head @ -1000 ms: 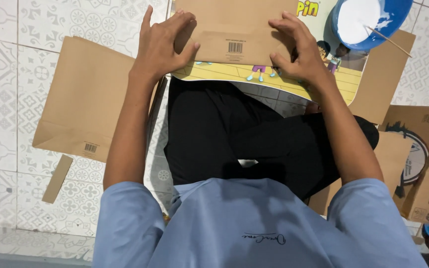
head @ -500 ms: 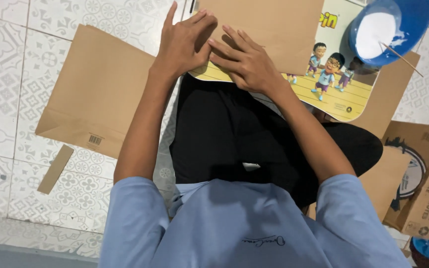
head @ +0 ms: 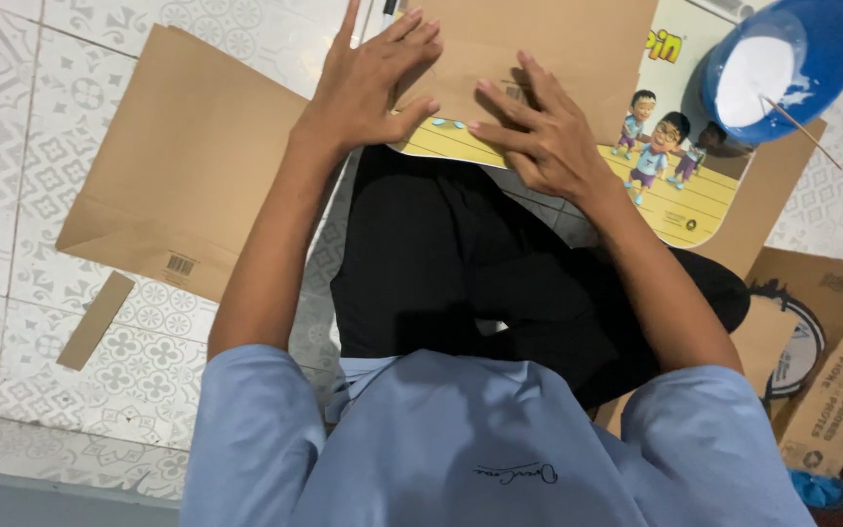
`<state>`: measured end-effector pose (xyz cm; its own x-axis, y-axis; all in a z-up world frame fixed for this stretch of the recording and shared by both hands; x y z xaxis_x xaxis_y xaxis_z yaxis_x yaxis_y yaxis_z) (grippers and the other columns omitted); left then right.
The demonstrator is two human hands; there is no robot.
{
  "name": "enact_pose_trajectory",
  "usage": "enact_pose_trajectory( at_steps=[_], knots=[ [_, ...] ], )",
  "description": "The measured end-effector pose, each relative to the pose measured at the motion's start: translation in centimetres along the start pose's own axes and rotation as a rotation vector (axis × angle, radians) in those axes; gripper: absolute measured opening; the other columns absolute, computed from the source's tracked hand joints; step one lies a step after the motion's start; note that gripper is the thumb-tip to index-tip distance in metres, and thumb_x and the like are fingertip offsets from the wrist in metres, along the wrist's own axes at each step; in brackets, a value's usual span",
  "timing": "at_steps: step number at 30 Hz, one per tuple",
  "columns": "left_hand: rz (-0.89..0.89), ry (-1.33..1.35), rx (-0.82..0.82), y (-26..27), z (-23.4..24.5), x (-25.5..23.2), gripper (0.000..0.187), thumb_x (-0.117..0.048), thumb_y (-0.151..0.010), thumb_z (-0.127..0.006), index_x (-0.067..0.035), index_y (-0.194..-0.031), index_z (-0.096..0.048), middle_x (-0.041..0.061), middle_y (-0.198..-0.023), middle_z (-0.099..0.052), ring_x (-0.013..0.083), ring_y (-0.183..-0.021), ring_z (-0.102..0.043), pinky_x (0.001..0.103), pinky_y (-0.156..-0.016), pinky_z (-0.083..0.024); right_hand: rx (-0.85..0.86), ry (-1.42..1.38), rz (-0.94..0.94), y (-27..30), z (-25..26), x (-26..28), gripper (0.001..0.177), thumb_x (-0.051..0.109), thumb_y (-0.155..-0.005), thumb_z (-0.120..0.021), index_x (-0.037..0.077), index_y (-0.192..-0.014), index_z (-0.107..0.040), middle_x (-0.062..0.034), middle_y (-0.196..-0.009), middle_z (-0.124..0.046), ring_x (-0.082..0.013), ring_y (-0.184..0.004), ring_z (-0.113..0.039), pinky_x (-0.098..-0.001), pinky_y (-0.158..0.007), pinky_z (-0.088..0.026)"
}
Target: Applying glue to the flaps of brown paper bags and folding them to assemble the bags.
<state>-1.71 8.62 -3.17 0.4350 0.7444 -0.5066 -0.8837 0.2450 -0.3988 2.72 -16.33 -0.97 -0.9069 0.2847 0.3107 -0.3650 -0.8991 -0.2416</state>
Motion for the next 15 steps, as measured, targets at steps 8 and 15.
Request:
enact_pose_trajectory(
  at_steps=[8,15],
  knots=[
    [0.019,0.027,0.043,-0.2,0.4,-0.3,0.063,-0.047,-0.094,-0.07,-0.003,-0.14,-0.071,0.009,-0.153,-0.062,0.0245,-0.148,-0.046,0.054,-0.123,0.003,-0.035,0.059,-0.155,6.8,2.2,-2.3,0.056,0.004,-0.083,-0.058,0.02,-0.135,-0.074,0.0019,-0.158,-0.05,-0.0344,-0.155,-0.024,-0.056,-0.13,-0.031],
    [0.009,0.036,0.058,-0.3,0.5,-0.2,0.065,-0.045,-0.093,-0.071,-0.003,-0.143,-0.069,0.009,-0.154,-0.062,0.0246,-0.149,-0.046,0.053,-0.124,0.004,-0.041,0.053,-0.288,11.5,4.6,-3.1,0.056,-0.001,-0.086,-0.052,0.011,-0.139,-0.07,-0.0126,-0.153,-0.058,-0.0407,-0.156,-0.024,-0.0568,-0.129,-0.028]
  ],
)
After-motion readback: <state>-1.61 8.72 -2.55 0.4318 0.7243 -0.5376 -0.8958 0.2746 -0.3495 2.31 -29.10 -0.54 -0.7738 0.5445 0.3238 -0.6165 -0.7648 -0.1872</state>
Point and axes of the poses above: each hand's wrist, its own y-axis away from the middle knuckle, its own z-axis out of the back of the hand, x = y × z, the point moved 4 cm from there along -y, towards the middle knuckle
